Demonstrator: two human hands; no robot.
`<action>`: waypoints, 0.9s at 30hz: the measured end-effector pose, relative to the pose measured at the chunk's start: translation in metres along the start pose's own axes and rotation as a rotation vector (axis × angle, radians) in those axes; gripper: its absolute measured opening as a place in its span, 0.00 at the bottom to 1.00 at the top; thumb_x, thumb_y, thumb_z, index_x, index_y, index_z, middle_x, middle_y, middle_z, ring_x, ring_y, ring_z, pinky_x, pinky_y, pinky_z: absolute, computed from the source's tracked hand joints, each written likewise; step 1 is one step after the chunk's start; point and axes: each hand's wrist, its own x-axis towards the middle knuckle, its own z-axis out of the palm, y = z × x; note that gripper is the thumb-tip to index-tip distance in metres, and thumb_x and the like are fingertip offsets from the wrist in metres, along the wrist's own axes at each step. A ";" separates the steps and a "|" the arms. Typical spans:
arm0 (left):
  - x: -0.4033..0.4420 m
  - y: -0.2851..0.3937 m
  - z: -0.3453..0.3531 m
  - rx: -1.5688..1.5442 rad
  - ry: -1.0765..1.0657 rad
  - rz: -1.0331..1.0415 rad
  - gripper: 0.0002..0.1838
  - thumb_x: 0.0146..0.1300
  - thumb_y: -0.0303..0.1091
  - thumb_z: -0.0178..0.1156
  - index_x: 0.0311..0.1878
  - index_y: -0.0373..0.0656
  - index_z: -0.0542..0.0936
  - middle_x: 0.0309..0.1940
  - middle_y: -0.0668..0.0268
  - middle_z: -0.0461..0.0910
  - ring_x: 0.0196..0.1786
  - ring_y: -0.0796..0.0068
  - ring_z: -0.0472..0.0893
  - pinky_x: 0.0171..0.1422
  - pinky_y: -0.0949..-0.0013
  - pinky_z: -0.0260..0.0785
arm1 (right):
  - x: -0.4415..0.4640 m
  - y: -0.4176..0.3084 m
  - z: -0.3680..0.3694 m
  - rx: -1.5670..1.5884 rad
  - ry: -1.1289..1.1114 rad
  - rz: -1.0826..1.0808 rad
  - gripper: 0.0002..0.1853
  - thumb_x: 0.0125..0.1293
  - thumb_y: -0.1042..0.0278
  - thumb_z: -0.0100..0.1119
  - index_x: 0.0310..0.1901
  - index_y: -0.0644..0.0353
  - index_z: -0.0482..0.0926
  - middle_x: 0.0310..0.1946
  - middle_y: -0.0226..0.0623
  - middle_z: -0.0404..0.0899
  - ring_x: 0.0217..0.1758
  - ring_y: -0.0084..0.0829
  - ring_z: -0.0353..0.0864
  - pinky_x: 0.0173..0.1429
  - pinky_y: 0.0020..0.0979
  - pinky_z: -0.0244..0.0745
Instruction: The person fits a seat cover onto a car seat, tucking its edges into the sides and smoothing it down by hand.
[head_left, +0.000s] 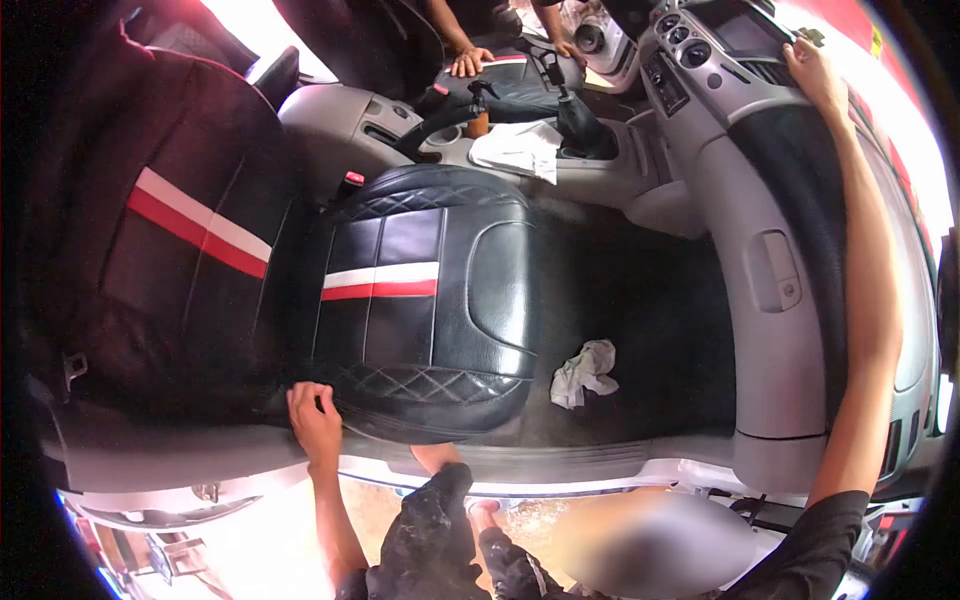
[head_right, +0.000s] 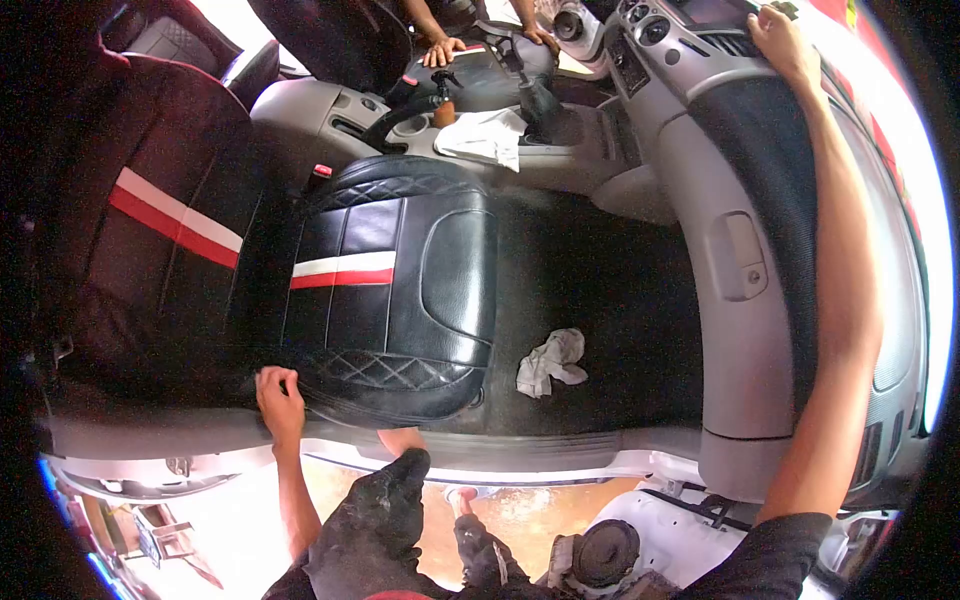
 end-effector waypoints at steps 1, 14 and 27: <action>0.002 -0.007 0.001 0.029 0.007 -0.035 0.04 0.65 0.24 0.63 0.36 0.35 0.78 0.39 0.56 0.78 0.46 0.50 0.77 0.55 0.52 0.69 | -0.003 -0.006 -0.004 0.014 -0.001 0.002 0.21 0.74 0.47 0.57 0.46 0.60 0.83 0.37 0.49 0.87 0.42 0.50 0.88 0.49 0.47 0.79; 0.013 0.014 0.008 -0.112 0.024 -0.136 0.10 0.67 0.28 0.65 0.50 0.40 0.81 0.52 0.58 0.83 0.59 0.52 0.79 0.70 0.56 0.69 | -0.007 -0.016 -0.015 0.035 -0.042 0.049 0.20 0.73 0.44 0.55 0.45 0.55 0.82 0.40 0.47 0.88 0.46 0.52 0.88 0.50 0.50 0.80; 0.014 0.027 0.053 -0.220 0.082 -0.304 0.08 0.71 0.33 0.62 0.48 0.47 0.86 0.59 0.71 0.85 0.71 0.64 0.75 0.80 0.56 0.57 | -0.007 -0.018 -0.018 0.006 -0.080 0.090 0.20 0.73 0.44 0.56 0.45 0.54 0.82 0.43 0.46 0.88 0.49 0.52 0.88 0.53 0.49 0.79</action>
